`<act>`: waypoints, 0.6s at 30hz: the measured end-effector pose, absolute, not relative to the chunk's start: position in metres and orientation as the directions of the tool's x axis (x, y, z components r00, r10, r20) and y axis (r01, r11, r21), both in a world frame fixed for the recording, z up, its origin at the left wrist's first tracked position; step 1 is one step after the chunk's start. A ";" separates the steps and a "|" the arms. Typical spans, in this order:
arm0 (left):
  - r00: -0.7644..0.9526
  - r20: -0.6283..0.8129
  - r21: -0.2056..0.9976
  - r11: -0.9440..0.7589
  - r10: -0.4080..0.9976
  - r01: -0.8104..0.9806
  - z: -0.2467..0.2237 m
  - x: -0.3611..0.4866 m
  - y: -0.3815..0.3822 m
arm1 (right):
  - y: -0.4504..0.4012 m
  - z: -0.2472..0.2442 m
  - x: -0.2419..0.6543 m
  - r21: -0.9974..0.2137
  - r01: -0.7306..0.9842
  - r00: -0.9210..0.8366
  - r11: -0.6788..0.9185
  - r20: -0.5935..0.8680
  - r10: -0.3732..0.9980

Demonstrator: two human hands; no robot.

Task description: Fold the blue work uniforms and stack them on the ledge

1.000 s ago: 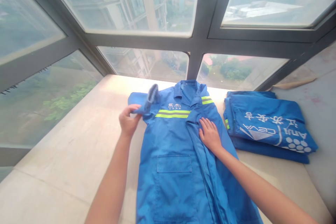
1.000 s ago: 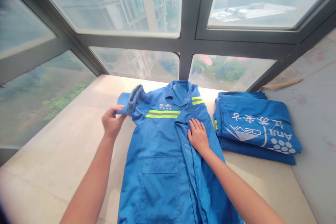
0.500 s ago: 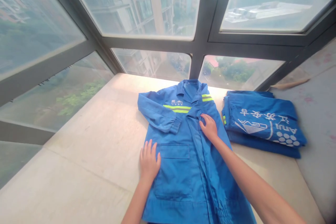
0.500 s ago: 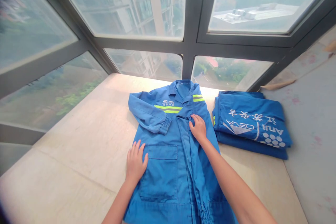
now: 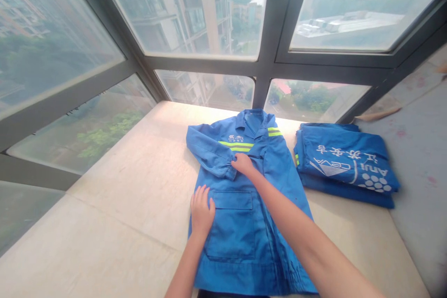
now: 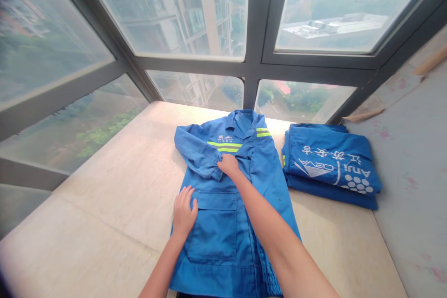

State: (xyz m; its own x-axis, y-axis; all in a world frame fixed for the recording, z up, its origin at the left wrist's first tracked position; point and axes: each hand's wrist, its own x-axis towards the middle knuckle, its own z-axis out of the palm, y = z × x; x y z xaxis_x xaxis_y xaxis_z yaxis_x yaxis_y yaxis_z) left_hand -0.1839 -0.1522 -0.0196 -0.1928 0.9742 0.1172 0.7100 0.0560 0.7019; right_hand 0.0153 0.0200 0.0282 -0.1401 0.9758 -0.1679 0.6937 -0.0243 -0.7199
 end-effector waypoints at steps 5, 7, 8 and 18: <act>-0.317 -0.280 0.960 0.253 0.906 -0.124 -0.013 -0.170 -0.119 | -0.022 0.081 0.027 -0.960 0.256 -0.255 -0.117 -0.184 0.949; -0.183 -0.459 0.839 0.356 0.869 -0.411 -0.013 -0.161 -0.103 | -0.053 0.102 0.036 -0.935 -0.194 -0.287 -0.298 -0.236 0.928; -0.113 -0.490 0.786 0.383 0.864 -0.485 -0.013 -0.156 -0.095 | -0.070 0.108 0.042 -0.861 -0.357 -0.282 -0.362 -0.270 0.921; 0.030 -0.463 0.495 0.287 0.886 -0.820 -0.011 -0.137 -0.015 | -0.171 0.036 0.131 -0.745 -0.440 -0.014 -0.501 -0.552 0.834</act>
